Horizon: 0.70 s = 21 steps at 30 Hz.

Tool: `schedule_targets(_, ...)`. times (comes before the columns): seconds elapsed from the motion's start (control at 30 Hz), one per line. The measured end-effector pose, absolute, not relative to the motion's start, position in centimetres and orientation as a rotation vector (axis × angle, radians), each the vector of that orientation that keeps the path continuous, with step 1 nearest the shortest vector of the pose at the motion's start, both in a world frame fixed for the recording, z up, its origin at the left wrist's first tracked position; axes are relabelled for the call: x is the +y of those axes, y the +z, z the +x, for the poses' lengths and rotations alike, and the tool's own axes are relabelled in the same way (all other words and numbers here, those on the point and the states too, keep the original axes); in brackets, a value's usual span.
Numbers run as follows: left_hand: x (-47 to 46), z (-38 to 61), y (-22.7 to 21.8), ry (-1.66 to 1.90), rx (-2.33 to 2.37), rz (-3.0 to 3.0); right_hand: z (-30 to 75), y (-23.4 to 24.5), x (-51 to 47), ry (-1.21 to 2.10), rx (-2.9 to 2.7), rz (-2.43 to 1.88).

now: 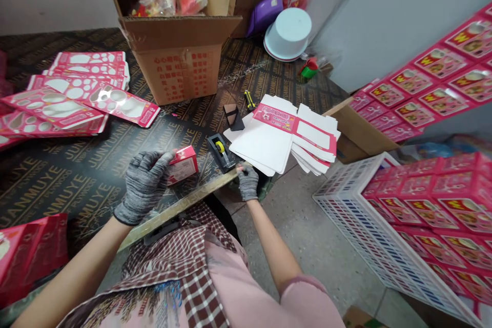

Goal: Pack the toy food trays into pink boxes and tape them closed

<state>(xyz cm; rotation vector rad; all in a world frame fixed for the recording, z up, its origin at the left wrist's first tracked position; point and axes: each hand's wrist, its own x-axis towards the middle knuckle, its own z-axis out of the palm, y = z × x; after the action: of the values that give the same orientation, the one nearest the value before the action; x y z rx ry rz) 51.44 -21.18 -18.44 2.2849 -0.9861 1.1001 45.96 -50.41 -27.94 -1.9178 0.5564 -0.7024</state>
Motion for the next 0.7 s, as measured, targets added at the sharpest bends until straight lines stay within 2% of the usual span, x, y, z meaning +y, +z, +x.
schedule_targets(0.1,-20.9,51.3,-18.2,1.062,-1.017,2.248,45.1,-24.9,-48.2,-0.596,0.444,-1.852)
schedule_targets(0.33,-20.3,51.1,-18.6,0.899,-0.961,2.204,45.2,-16.6,-40.1,0.163,-0.077,-1.254)
schedule_targets(0.5,-20.1,51.1,-18.1,1.027,-1.096,2.113,47.1,-17.0,-39.2,0.386,-0.074,-1.006)
schedule_targets(0.7,-20.8,50.9,-17.9,1.009,-1.041,2.239,48.1,-18.6,-39.8,0.368,-0.073,-1.040)
